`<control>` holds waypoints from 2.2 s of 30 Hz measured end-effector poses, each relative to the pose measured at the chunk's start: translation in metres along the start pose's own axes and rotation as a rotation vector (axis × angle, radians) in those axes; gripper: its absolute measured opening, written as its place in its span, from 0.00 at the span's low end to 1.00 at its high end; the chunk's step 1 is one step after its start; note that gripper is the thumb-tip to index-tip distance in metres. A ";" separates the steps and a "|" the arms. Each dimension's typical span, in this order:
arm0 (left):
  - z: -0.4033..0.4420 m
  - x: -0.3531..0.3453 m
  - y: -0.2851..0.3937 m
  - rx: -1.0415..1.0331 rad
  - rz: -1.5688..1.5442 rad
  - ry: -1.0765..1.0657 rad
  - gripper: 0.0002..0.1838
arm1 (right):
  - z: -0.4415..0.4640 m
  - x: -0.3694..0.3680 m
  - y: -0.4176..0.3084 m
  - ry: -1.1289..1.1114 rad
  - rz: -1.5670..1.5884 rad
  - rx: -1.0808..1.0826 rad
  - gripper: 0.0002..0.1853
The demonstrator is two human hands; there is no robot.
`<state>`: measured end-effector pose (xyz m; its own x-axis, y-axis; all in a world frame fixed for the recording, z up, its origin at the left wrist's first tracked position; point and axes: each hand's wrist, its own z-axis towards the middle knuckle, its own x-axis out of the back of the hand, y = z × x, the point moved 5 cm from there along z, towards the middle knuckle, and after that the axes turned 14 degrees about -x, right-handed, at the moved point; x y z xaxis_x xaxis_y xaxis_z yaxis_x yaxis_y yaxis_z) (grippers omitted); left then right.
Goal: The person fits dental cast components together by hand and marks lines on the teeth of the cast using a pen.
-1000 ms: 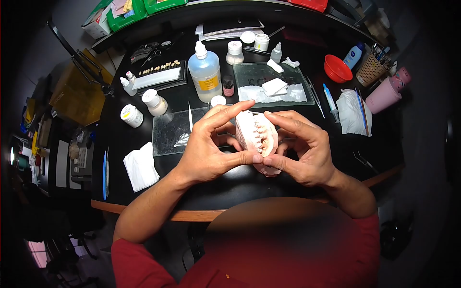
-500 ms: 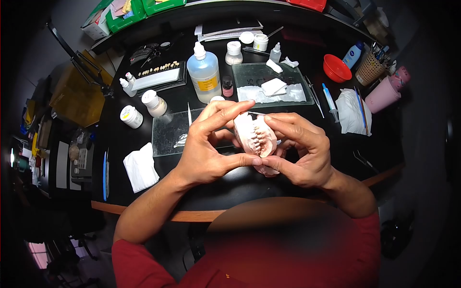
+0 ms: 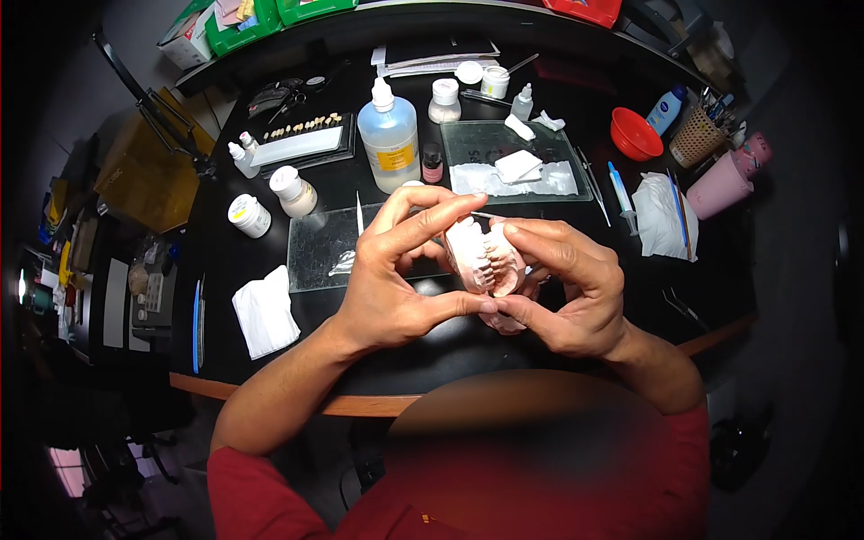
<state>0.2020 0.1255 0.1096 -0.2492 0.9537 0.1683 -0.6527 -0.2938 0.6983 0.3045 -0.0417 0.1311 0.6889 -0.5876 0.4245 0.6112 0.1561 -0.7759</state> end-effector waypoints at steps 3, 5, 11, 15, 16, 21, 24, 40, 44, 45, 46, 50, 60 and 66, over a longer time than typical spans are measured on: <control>0.000 0.000 0.001 -0.009 0.003 0.003 0.49 | 0.001 0.000 -0.001 0.001 -0.023 0.034 0.35; 0.000 0.000 0.001 -0.023 0.008 0.024 0.48 | 0.001 0.000 -0.001 0.002 -0.020 0.029 0.35; 0.001 0.000 0.001 0.003 0.042 -0.009 0.49 | 0.000 0.000 0.000 -0.007 0.009 -0.013 0.34; 0.000 0.001 0.001 -0.008 0.106 -0.013 0.48 | 0.000 -0.002 0.000 -0.007 0.016 -0.027 0.34; 0.000 0.001 0.002 -0.014 0.126 -0.015 0.48 | 0.000 -0.002 0.001 -0.012 0.024 -0.043 0.34; 0.000 0.002 0.002 -0.003 0.183 -0.019 0.48 | 0.000 -0.003 0.002 -0.012 0.015 -0.054 0.35; -0.001 0.002 0.003 0.017 0.218 -0.028 0.48 | 0.000 -0.003 0.003 -0.010 -0.003 -0.055 0.35; -0.001 0.002 0.004 0.073 0.213 -0.041 0.48 | -0.003 -0.006 0.008 -0.033 0.081 -0.102 0.35; -0.002 0.002 0.000 0.162 0.070 -0.042 0.49 | -0.003 -0.006 0.007 -0.055 0.168 -0.152 0.36; -0.002 0.002 -0.001 0.189 0.036 -0.043 0.49 | -0.003 -0.006 0.007 -0.067 0.191 -0.159 0.36; -0.002 0.002 -0.002 0.215 0.002 -0.045 0.49 | -0.003 -0.006 0.008 -0.078 0.214 -0.165 0.36; -0.005 -0.001 -0.010 0.316 -0.156 -0.043 0.50 | -0.003 -0.007 0.013 -0.092 0.301 -0.205 0.36; -0.007 -0.007 -0.013 0.378 -0.361 0.003 0.47 | -0.004 -0.007 0.013 -0.102 0.372 -0.265 0.36; -0.007 -0.008 -0.014 0.374 -0.370 0.009 0.46 | -0.004 -0.006 0.014 -0.103 0.374 -0.274 0.36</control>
<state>0.2077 0.1216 0.0934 -0.0578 0.9882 -0.1417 -0.3987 0.1073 0.9108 0.3071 -0.0393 0.1152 0.8855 -0.4474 0.1254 0.1977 0.1185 -0.9731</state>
